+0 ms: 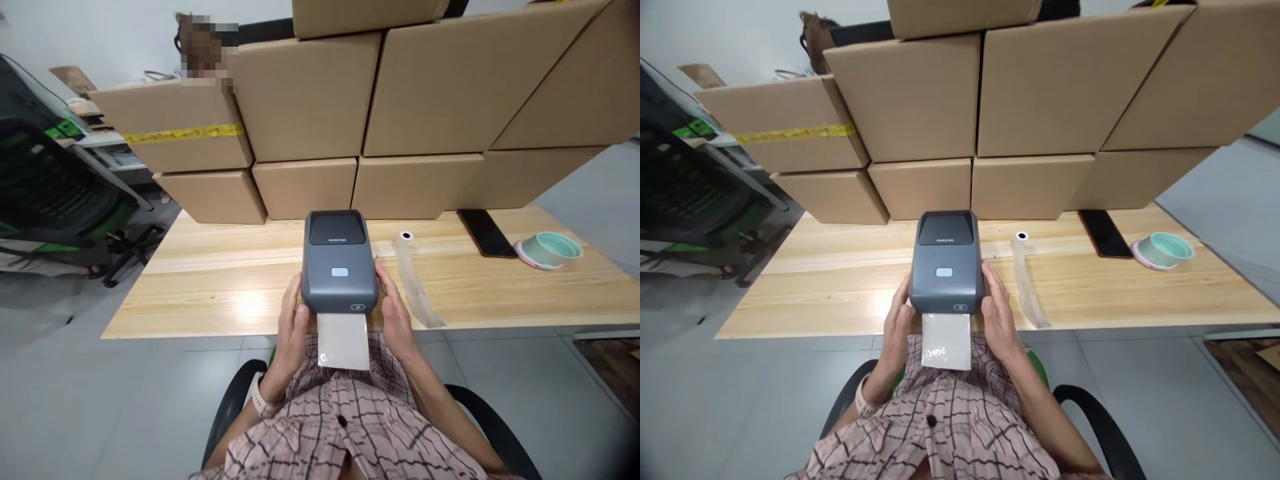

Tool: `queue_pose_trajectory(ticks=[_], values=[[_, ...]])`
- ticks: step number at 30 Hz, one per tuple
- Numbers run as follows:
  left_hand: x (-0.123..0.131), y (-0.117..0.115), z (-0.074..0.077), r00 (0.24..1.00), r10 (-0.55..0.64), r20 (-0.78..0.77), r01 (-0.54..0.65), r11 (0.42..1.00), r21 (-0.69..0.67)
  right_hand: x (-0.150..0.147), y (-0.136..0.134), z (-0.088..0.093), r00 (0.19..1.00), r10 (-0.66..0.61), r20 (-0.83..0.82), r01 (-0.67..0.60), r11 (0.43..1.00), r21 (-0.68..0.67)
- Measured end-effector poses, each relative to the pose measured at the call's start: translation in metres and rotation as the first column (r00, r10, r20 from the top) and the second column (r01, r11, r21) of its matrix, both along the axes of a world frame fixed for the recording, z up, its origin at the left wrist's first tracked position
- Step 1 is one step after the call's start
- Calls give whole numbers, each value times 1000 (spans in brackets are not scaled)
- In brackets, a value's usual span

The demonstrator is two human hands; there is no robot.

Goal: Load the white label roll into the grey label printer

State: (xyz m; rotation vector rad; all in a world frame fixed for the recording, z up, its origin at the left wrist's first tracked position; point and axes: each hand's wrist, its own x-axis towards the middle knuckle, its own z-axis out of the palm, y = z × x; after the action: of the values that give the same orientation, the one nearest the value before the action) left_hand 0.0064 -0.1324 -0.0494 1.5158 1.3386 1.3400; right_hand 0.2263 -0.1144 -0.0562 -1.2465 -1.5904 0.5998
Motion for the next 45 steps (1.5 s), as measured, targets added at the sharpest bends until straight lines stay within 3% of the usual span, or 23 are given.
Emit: queue_pose_trajectory(ticks=[4, 8, 12, 14, 17, 20, 23, 25, 29, 31, 33, 35, 37, 39, 42, 45], values=[[6, 5, -6, 995, 28, -97, -15, 992, 127, -1, -2, -8, 996, 31, -82, -35, 999, -39], [3, 9, -2, 995, 43, -87, -28, 986, 162, 7, -2, 8, 993, 71, -92, -77, 995, -65], [-2, 34, 24, 996, 70, -55, -52, 958, 281, 16, 11, 43, 994, 114, 1, -114, 994, 0], [-3, 59, 43, 998, 52, 35, -61, 923, 379, 16, 28, 67, 988, 104, 117, -111, 992, 55], [-3, 102, 63, 978, -11, 207, -74, 913, 401, 13, 66, 101, 970, 52, 238, -89, 985, 148], [-3, 136, 64, 957, 1, 291, -94, 948, 304, 8, 112, 124, 962, -17, 272, -49, 971, 232], [-5, 151, 49, 965, 48, 258, -91, 984, 156, 9, 157, 137, 957, -47, 288, -31, 965, 259], [-8, 152, 37, 984, 18, 180, -29, 998, 59, 11, 179, 142, 949, -35, 312, -48, 966, 252], [-13, 146, 27, 984, -176, 24, 178, 979, -98, 9, 185, 150, 916, -131, 380, -26, 925, 380], [-15, 142, 31, 976, -202, -86, 189, 971, -144, 4, 171, 149, 888, -158, 432, -65, 887, 457], [-16, 139, 38, 955, -189, -230, 146, 970, -193, -1, 156, 144, 830, -19, 558, -221, 906, 360], [-15, 137, 46, 921, -194, -338, 107, 960, -260, -7, 149, 135, 682, 255, 685, -399, 915, 57], [-15, 136, 53, 897, -225, -382, 96, 940, -329, -13, 152, 125, 488, 503, 714, -459, 843, -280], [-13, 135, 56, 886, -241, -396, 88, 926, -366, -21, 163, 116, 344, 638, 689, -439, 758, -483], [-12, 135, 56, 888, -250, -387, 105, 928, -358, -34, 178, 109, 280, 690, 668, -421, 713, -560], [-12, 135, 55, 896, -258, -361, 137, 935, -327, -33, 181, 116, 311, 718, 623, -500, 681, -535]])
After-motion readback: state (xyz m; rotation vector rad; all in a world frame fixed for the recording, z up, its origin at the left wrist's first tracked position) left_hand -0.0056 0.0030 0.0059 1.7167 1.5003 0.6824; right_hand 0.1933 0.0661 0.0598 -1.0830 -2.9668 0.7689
